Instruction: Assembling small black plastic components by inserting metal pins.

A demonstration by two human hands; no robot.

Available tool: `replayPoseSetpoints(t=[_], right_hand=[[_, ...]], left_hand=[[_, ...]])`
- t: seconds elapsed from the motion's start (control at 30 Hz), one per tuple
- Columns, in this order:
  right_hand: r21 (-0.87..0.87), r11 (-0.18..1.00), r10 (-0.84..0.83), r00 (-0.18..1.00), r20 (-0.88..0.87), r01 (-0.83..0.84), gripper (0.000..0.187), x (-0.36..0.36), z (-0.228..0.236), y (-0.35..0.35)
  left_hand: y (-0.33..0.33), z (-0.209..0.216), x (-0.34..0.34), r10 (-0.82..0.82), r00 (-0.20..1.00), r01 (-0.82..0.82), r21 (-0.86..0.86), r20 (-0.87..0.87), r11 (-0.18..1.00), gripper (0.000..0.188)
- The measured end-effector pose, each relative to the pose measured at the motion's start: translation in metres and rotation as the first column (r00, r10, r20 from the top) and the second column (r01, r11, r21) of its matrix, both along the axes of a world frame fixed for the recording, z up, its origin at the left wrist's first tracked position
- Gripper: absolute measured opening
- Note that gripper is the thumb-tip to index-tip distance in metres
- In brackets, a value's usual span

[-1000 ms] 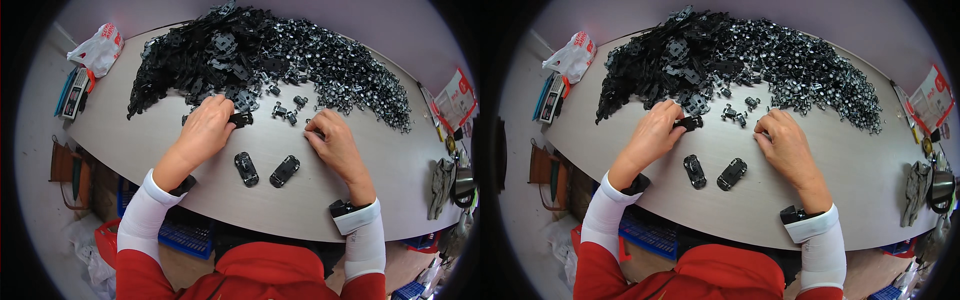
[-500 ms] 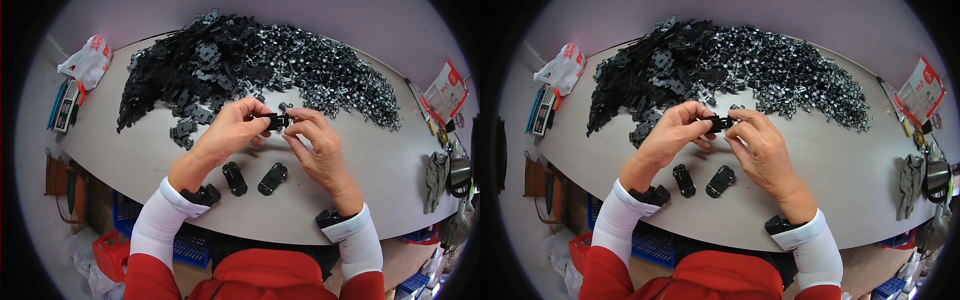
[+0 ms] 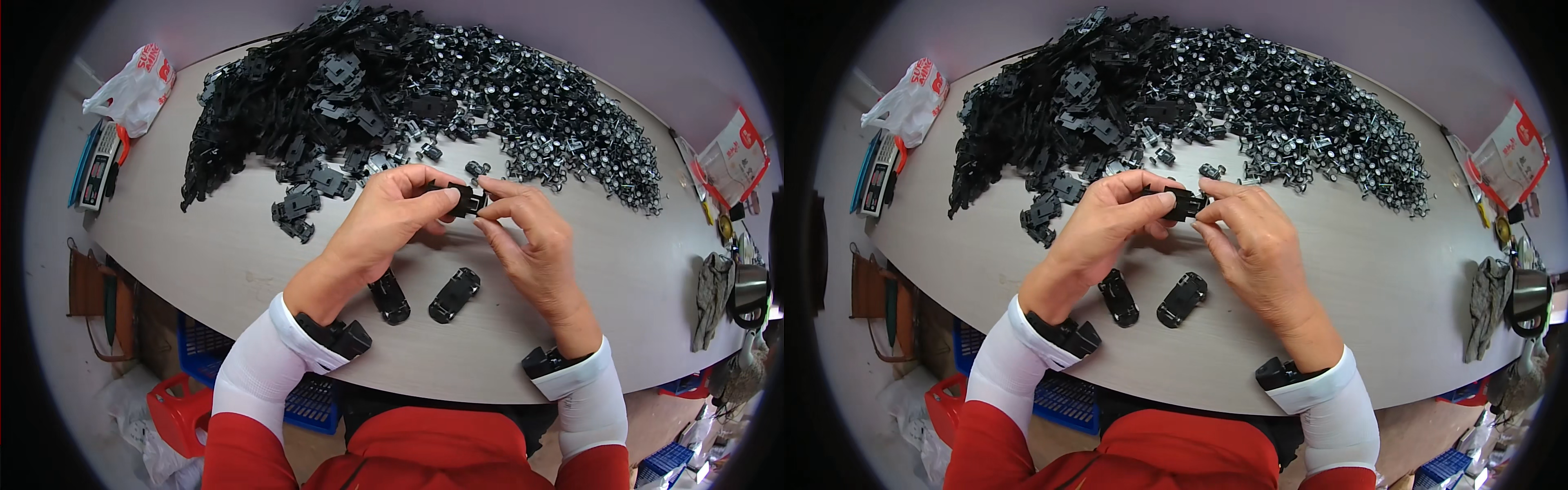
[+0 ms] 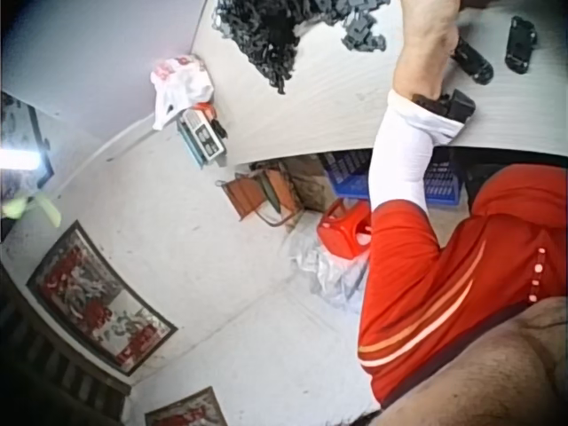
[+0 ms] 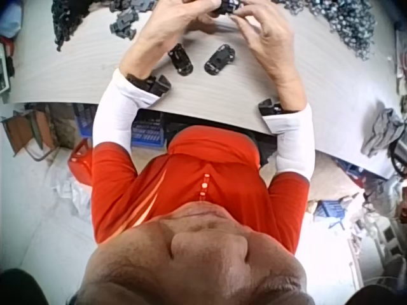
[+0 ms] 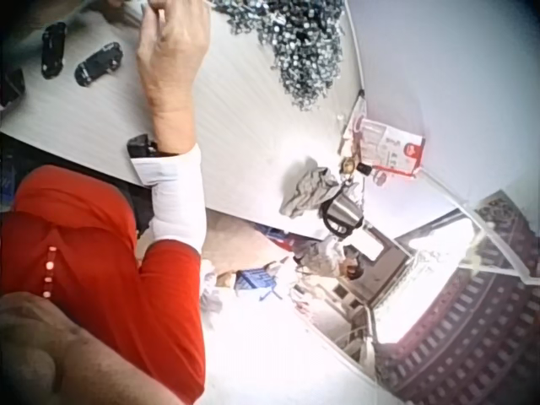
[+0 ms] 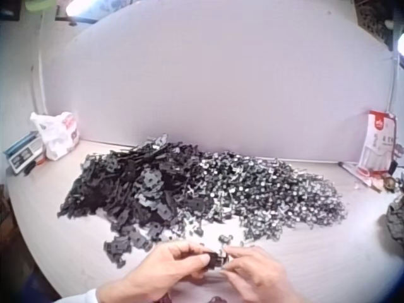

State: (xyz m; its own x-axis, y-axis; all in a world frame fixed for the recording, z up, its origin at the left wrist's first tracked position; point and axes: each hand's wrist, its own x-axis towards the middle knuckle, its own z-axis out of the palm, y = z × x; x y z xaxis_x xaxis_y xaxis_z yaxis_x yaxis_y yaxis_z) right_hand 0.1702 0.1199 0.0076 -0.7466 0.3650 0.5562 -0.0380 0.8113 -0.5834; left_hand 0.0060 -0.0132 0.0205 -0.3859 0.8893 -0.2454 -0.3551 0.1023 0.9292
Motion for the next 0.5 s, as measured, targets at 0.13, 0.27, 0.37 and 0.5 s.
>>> replayPoseSetpoints(t=[0.13, 0.27, 0.37, 0.5], right_hand=[[-0.01, 1.0, -0.01, 0.998, -0.056, 0.009, 0.02, -0.002, 0.0, -0.001], [0.009, 1.0, -0.005, 0.995, -0.098, 0.006, 0.022, -0.004, 0.005, -0.004], [0.011, 1.0, 0.001, 1.0, -0.031, -0.001, 0.026, -0.003, 0.004, -0.002], [-0.06, 0.998, -0.006, 1.0, 0.018, 0.007, 0.032, -0.002, 0.002, -0.004]], left_hand=[[0.002, 0.0, 0.003, 0.048, 0.999, -0.048, -0.004, 0.01, 0.999, 0.021], [0.003, -0.005, 0.003, 0.066, 0.998, -0.066, 0.024, 0.02, 0.998, 0.02], [0.002, -0.009, 0.003, 0.054, 0.995, -0.058, 0.044, 0.088, 0.997, 0.02], [0.001, -0.013, 0.002, 0.048, 0.979, -0.068, 0.095, 0.197, 0.993, 0.019]])
